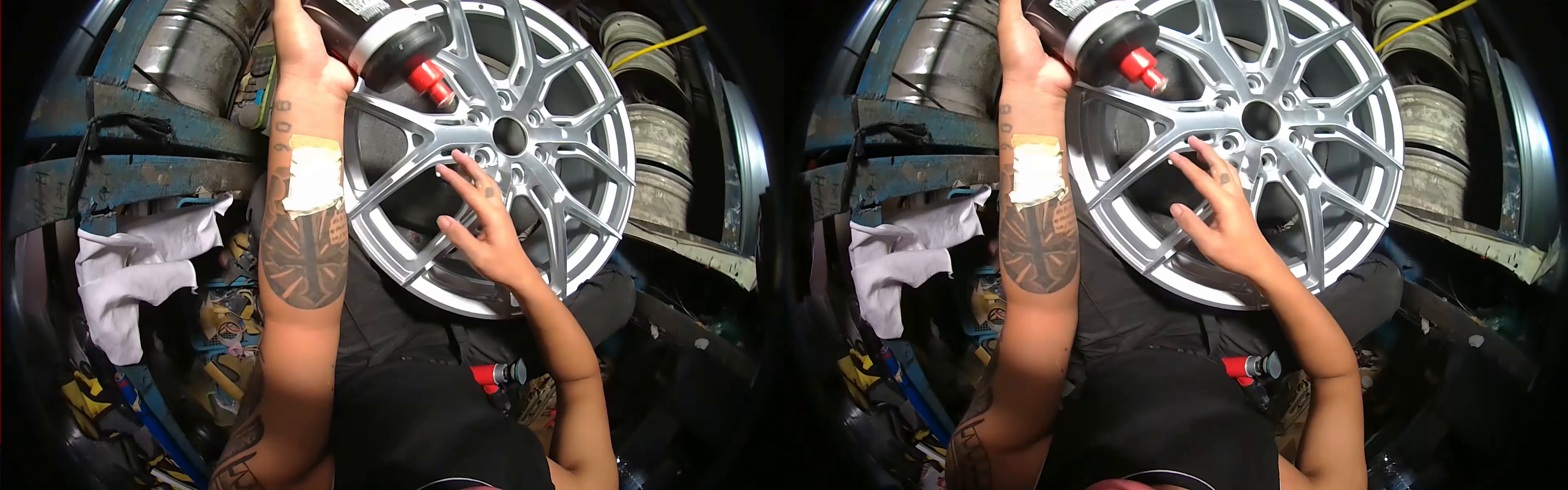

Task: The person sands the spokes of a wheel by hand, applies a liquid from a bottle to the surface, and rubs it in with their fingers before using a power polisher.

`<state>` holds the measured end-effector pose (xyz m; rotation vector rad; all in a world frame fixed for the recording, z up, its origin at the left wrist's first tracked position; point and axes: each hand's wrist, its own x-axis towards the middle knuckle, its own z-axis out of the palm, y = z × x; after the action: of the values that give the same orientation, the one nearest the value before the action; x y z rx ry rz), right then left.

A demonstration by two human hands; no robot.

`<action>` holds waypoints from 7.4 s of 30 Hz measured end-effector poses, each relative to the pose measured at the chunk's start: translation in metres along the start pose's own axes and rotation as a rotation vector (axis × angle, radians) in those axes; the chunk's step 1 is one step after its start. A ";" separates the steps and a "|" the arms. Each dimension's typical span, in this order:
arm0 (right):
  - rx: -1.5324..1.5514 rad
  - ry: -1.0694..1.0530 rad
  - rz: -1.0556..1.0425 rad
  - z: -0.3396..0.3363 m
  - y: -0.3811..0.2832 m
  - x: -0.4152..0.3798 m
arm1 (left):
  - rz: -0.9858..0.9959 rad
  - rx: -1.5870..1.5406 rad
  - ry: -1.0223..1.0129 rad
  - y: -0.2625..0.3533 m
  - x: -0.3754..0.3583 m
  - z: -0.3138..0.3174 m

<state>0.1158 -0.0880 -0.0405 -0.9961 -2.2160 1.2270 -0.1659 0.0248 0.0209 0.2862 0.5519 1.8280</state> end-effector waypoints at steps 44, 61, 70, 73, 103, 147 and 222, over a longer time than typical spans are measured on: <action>-0.761 0.026 0.004 0.026 0.000 0.024 | 0.119 0.061 0.095 0.011 0.000 -0.014; -0.392 -0.255 0.088 -0.012 -0.025 -0.067 | 0.084 0.021 0.000 0.002 -0.008 0.001; -0.842 -0.132 -0.077 0.010 -0.018 -0.074 | 0.065 0.016 -0.021 -0.004 -0.015 0.003; -0.884 -0.088 -0.009 0.003 -0.021 -0.069 | 0.067 0.015 -0.021 -0.003 -0.017 0.003; 0.303 0.082 0.162 -0.018 -0.025 -0.052 | 0.025 0.008 -0.164 -0.024 -0.013 0.018; -0.684 -0.255 0.031 0.018 -0.039 -0.095 | 0.041 -0.018 -0.301 -0.008 -0.015 0.008; -0.765 0.174 0.255 -0.033 -0.002 -0.103 | 0.020 0.837 1.019 0.007 0.100 -0.151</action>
<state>0.2040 -0.1481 -0.0237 -1.6285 -2.5010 0.3106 -0.2727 0.0829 -0.1138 -0.1311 2.0251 1.5702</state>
